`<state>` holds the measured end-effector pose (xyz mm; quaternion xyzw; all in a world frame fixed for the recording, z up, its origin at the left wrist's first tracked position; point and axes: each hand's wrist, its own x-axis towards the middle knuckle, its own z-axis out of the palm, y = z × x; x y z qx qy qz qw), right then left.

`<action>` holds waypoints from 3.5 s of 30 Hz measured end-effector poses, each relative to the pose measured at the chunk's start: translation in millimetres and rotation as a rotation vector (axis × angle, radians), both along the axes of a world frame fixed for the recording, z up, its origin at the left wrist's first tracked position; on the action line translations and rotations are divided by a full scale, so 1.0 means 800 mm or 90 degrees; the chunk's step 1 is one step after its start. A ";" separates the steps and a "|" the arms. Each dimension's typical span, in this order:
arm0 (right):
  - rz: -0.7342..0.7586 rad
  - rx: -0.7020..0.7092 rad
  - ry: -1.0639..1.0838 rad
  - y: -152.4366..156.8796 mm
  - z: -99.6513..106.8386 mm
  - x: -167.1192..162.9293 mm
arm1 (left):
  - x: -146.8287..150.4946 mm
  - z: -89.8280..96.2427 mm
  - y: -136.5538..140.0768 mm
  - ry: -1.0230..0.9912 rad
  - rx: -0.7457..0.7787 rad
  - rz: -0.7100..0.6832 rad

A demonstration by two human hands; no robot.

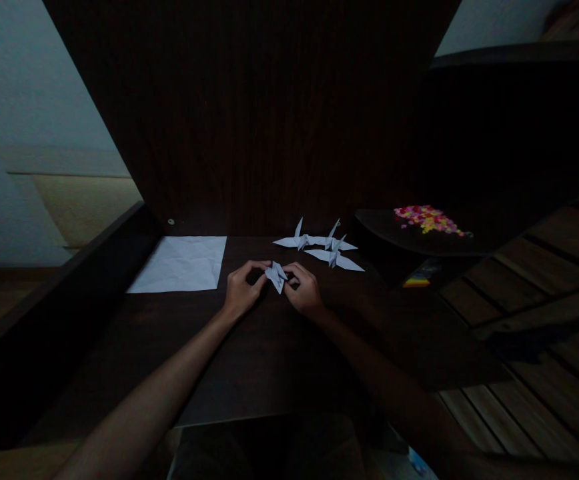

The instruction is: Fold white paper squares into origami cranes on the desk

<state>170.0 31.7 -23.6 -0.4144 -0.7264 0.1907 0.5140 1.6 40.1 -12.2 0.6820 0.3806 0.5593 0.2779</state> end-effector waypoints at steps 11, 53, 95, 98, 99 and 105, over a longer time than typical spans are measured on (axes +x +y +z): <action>0.008 0.025 -0.056 -0.003 0.002 0.003 | -0.003 -0.004 0.004 0.161 0.066 -0.063; 0.038 -0.114 0.105 0.004 -0.009 -0.004 | 0.007 -0.014 0.010 -0.211 -0.277 -0.151; 0.015 -0.044 -0.011 0.006 0.010 0.011 | 0.004 0.001 0.008 -0.158 -0.275 -0.063; 0.051 -0.108 0.075 0.013 0.004 0.013 | 0.002 0.002 0.008 -0.176 -0.282 -0.062; 0.077 -0.141 0.103 0.016 0.002 0.015 | 0.001 0.003 0.009 -0.181 -0.284 -0.058; 0.215 -0.288 0.139 0.020 0.002 0.022 | -0.005 0.002 0.014 -0.196 -0.292 -0.068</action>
